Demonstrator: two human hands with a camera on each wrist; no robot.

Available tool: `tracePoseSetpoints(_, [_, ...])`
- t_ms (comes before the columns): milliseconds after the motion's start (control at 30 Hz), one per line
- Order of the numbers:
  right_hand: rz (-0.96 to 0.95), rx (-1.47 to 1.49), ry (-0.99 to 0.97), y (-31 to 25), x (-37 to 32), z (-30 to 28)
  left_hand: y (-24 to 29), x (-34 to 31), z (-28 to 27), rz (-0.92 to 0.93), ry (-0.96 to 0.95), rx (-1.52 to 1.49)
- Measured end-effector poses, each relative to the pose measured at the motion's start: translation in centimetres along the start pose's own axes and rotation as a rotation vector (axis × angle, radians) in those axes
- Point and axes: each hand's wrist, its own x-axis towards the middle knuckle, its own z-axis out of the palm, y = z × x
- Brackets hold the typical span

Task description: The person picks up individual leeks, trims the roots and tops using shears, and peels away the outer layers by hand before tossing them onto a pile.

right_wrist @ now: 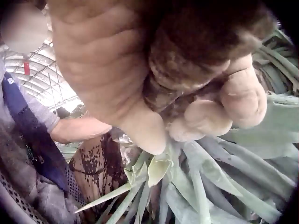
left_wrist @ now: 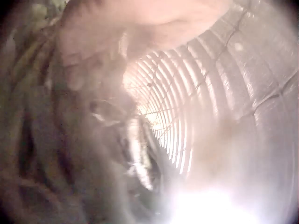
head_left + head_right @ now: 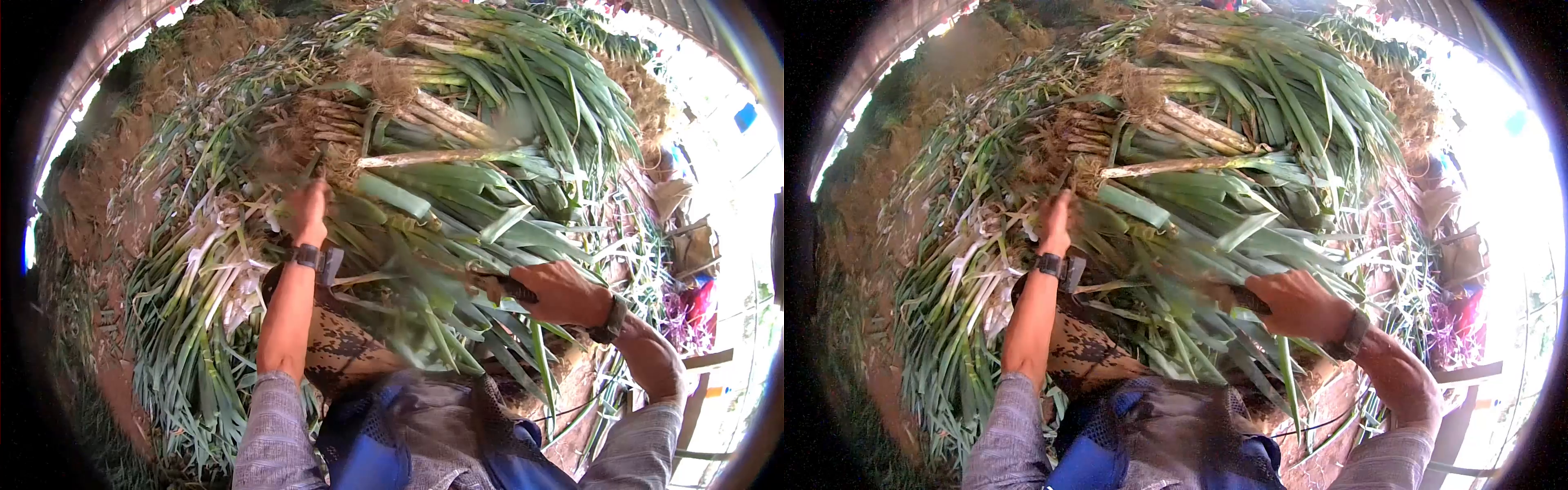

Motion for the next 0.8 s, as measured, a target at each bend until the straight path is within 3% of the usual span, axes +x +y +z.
tracePoseSetpoints(67, [0.062,-0.006,0.038,0.7,0.9,0.0,-1.7,0.8,-0.1,0.147,-0.129,0.319])
tracePoseSetpoints(133, [0.24,0.045,0.031,0.4,2.1,-1.9,-3.8,2.8,0.2,0.12,-0.211,0.42])
tracePoseSetpoints(200, [0.073,-0.147,0.158,1.7,2.6,-1.9,-6.1,2.3,1.1,0.112,0.035,0.538])
tracePoseSetpoints(267, [0.089,-0.088,0.138,1.2,2.6,-2.5,-4.3,1.1,1.1,0.068,0.014,0.488])
tracePoseSetpoints(333, [0.112,-0.025,0.106,1.2,2.6,-2.7,-2.9,0.5,1.1,-0.052,-0.15,0.357])
tracePoseSetpoints(400, [0.278,-0.036,0.093,1.9,2.8,-3.5,-4.1,1.5,1.7,0.009,-0.104,0.331])
tracePoseSetpoints(467, [0.274,-0.112,0.109,2.9,2.6,-3.2,-5.2,2.8,2.3,0.376,0.197,0.663])
tracePoseSetpoints(533, [0.248,-0.037,0.053,2.4,2.2,-3.4,-4.5,2.9,3.3,0.414,0.247,0.74])
tracePoseSetpoints(633, [0.18,-0.022,0.087,1.0,1.8,-3.4,-2.6,3.0,3.2,0.139,-0.036,0.966])
tracePoseSetpoints(800, [0.124,-0.011,0.109,1.4,2.2,-2.5,-1.9,4.1,3.2,0.182,-0.11,1.061])
